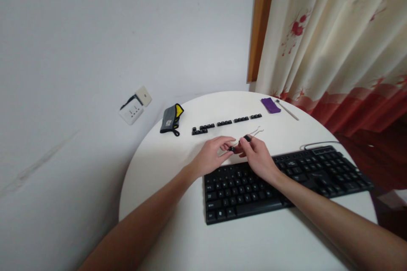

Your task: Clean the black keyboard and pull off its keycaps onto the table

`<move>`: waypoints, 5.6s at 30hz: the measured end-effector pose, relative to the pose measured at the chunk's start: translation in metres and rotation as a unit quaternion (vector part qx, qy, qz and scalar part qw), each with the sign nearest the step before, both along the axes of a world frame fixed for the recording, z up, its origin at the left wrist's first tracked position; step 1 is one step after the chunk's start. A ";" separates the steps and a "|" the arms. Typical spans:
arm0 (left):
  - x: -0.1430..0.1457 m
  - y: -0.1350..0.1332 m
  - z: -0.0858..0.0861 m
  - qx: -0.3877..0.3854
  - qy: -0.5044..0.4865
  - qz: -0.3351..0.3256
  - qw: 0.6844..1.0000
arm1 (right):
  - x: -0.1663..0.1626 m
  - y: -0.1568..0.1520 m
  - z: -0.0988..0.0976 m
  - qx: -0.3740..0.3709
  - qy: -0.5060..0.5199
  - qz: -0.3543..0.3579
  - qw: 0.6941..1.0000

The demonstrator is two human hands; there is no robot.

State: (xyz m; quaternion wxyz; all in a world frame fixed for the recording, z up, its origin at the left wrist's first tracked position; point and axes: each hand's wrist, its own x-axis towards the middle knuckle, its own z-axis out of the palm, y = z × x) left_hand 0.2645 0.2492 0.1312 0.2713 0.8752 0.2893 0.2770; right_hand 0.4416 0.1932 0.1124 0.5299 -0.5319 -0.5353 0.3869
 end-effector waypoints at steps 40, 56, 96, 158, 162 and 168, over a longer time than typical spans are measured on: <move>-0.001 0.015 -0.014 0.093 -0.157 0.005 0.983 | 0.007 -0.004 0.011 0.136 -0.124 0.034 0.982; -0.008 0.022 -0.016 0.003 -0.153 0.006 0.988 | 0.006 -0.001 0.003 0.071 -0.194 0.049 0.977; -0.067 0.107 -0.047 -0.012 -0.334 0.422 0.843 | -0.068 0.131 -0.016 -0.120 -0.389 -0.065 0.911; -0.068 0.108 -0.047 -0.013 -0.315 0.419 0.851 | -0.026 0.083 0.039 0.044 -0.168 -0.072 0.982; -0.068 0.106 -0.046 -0.004 -0.312 0.418 0.853 | -0.002 0.045 0.045 0.072 -0.095 -0.058 0.991; -0.068 0.105 -0.045 0.002 -0.299 0.421 0.856 | 0.017 0.004 0.033 0.068 -0.171 -0.030 0.983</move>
